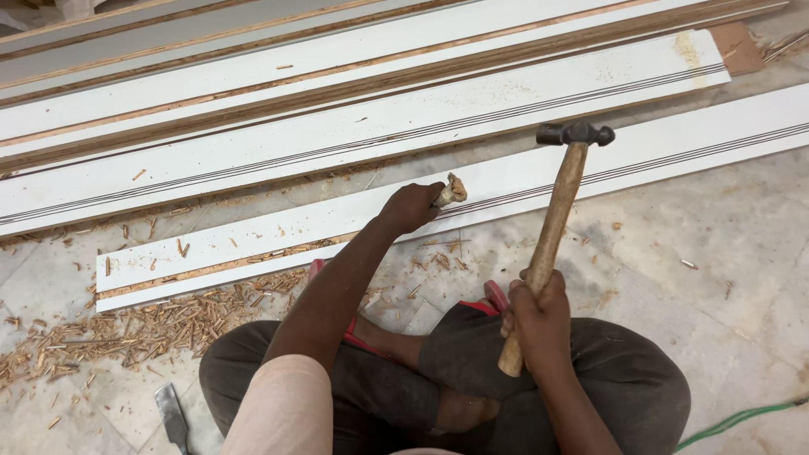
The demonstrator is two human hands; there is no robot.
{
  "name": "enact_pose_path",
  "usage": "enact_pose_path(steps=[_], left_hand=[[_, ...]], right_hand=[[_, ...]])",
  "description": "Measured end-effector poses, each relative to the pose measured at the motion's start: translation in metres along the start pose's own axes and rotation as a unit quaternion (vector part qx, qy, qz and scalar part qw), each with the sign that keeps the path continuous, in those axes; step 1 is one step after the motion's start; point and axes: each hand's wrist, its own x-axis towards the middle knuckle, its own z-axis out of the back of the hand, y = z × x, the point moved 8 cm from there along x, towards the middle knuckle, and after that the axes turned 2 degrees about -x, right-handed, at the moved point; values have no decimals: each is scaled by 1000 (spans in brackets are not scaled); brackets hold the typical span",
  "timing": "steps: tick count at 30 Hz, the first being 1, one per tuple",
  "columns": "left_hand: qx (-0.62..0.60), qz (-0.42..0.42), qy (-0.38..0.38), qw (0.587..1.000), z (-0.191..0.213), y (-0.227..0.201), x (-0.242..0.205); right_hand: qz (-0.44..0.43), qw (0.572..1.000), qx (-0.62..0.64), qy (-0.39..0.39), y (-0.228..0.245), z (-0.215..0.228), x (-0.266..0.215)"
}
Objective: The person uses a chisel and hammer to carve a groove along a long white wooden plank. They repeatedly strike the chisel to remove wood shavings and deepen the groove.
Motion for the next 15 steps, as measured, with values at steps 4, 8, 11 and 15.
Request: enact_pose_path(steps=[4,8,11,15], left_hand=[[44,19,28,998,-8,15,-2],[22,44,1,999,11,37,-26],[-36,21,-55,998,37,37,-40],[-112,46,-95,988,61,20,-47]], right_hand=[[-109,983,-64,134,-24,-35,-9],[-103,988,8,113,-17,-33,-3],[-27,998,25,49,-1,-14,4],[-14,996,93,-7,5,3,5]])
